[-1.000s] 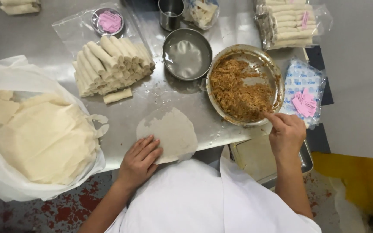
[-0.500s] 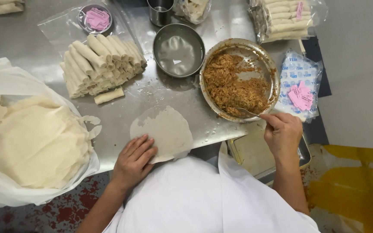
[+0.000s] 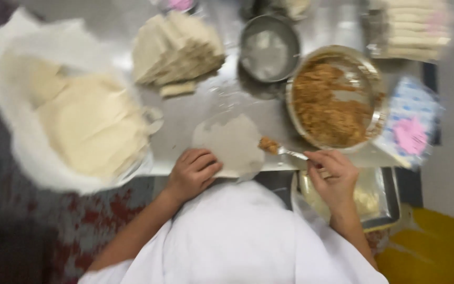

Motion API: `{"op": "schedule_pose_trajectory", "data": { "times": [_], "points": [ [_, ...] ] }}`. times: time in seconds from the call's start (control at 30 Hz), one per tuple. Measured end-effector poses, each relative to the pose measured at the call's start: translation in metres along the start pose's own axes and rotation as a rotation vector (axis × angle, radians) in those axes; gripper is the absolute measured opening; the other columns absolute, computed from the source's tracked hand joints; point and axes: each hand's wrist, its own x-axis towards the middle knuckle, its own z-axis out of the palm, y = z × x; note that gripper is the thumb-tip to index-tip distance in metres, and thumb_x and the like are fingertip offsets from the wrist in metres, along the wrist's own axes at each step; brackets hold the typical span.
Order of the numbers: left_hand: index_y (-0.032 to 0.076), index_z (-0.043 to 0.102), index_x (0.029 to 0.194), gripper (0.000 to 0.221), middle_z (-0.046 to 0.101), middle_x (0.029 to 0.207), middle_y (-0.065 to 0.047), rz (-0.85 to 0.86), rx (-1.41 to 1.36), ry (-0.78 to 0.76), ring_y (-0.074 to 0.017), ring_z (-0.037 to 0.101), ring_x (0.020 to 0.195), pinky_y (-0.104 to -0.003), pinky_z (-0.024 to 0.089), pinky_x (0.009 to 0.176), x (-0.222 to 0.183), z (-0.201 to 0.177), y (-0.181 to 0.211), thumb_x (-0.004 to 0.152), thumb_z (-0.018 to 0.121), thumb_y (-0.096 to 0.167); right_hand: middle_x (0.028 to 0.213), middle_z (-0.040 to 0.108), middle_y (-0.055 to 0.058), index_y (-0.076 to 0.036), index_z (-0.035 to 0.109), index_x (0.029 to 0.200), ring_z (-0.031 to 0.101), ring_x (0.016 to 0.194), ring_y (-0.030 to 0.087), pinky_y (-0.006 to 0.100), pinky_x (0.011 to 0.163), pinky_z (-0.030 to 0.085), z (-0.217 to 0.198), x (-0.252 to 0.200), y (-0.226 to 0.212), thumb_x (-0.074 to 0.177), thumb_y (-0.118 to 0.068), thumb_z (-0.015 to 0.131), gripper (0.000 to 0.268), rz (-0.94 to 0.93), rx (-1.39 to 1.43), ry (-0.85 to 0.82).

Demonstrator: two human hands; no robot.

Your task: Rolling thin dough wrappers with filling to create spring rolls on a production line.

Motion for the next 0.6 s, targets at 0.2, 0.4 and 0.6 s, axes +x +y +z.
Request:
{"op": "schedule_pose_trajectory", "data": {
  "times": [0.2, 0.4, 0.6],
  "points": [
    [0.022, 0.079, 0.088, 0.037, 0.065, 0.083, 0.002, 0.032, 0.011, 0.094, -0.0213, 0.065, 0.084, -0.036, 0.055, 0.074, -0.017, 0.004, -0.001, 0.108, 0.054, 0.042, 0.088, 0.077, 0.007, -0.013, 0.085, 0.097, 0.068, 0.074, 0.023, 0.035, 0.076, 0.054, 0.068, 0.001, -0.032, 0.079, 0.008, 0.079, 0.028, -0.309, -0.172, -0.033],
    [0.018, 0.076, 0.087, 0.035, 0.065, 0.083, 0.000, 0.031, -0.027, 0.068, -0.0219, 0.064, 0.084, -0.035, 0.053, 0.073, -0.014, -0.003, -0.001, 0.108, 0.057, 0.040, 0.084, 0.075, 0.008, -0.012, 0.084, 0.096, 0.067, 0.070, 0.029, 0.038, 0.072, 0.056, 0.024, 0.038, -0.056, 0.088, 0.006, 0.075, 0.022, -0.339, -0.120, -0.147],
    [0.019, 0.076, 0.088, 0.033, 0.064, 0.082, 0.001, 0.021, -0.016, 0.059, -0.0207, 0.064, 0.084, -0.035, 0.053, 0.072, -0.016, 0.000, -0.001, 0.106, 0.059, 0.041, 0.082, 0.075, 0.006, -0.015, 0.084, 0.092, 0.067, 0.074, 0.026, 0.036, 0.075, 0.052, 0.046, 0.029, -0.057, 0.080, -0.001, 0.079, 0.019, -0.225, -0.269, -0.291]
  ]
}}
